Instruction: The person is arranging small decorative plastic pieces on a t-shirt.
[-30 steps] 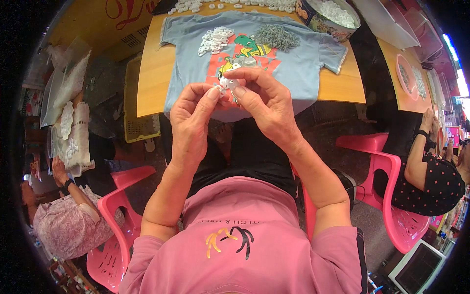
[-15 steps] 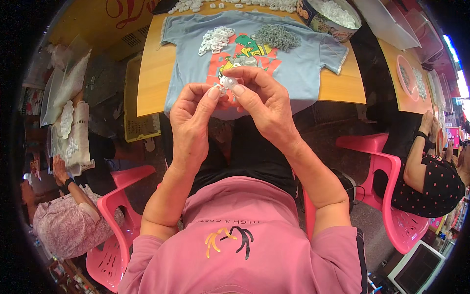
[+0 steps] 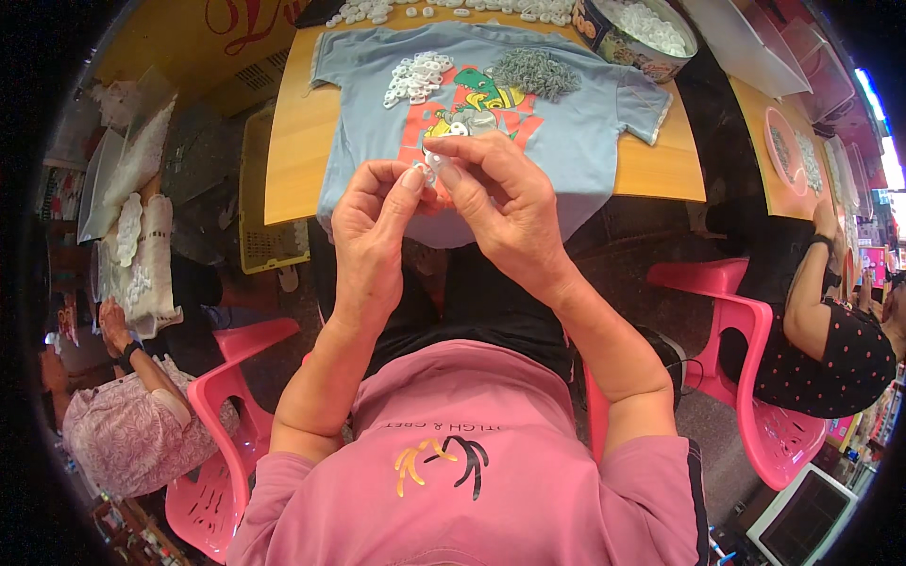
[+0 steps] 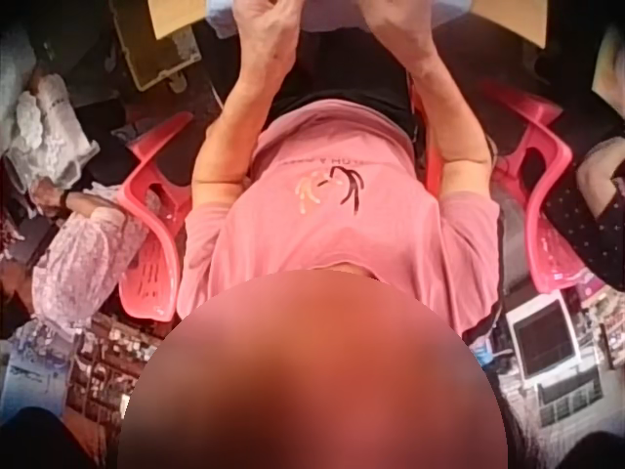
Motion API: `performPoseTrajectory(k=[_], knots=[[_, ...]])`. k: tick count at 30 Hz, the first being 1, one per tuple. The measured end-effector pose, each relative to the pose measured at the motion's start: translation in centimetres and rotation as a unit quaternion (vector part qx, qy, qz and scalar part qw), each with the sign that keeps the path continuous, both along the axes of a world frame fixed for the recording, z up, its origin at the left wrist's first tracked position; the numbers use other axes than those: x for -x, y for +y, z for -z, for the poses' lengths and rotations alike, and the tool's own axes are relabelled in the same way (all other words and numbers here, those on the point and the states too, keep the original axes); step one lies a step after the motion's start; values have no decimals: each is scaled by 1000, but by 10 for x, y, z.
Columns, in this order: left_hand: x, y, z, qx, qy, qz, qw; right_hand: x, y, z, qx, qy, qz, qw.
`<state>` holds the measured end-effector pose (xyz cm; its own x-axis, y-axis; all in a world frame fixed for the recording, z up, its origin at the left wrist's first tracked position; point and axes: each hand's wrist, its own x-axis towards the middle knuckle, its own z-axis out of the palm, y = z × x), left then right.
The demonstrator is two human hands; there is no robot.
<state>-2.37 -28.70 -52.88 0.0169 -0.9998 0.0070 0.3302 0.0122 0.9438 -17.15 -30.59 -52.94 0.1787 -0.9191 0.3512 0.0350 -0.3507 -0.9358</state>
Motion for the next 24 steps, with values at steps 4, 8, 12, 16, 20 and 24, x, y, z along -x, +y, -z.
performPoseTrajectory(k=[4,8,12,16,20,24], knots=[[0,0,1,-4,11,7,1000,-1,0,0,36,41,12,998],[1,2,0,-14,69,11,997,-3,2,1,34,30,13,999],[0,2,5,-17,90,11,996,-6,6,-1,6,14,12,1000],[2,1,6,-2,90,4,996,-10,6,6,-3,-7,14,1000],[1,0,7,8,57,2,998,-12,7,9,-31,-27,3,999],[-4,-4,7,1,46,21,999,-12,4,10,-60,-26,8,998]])
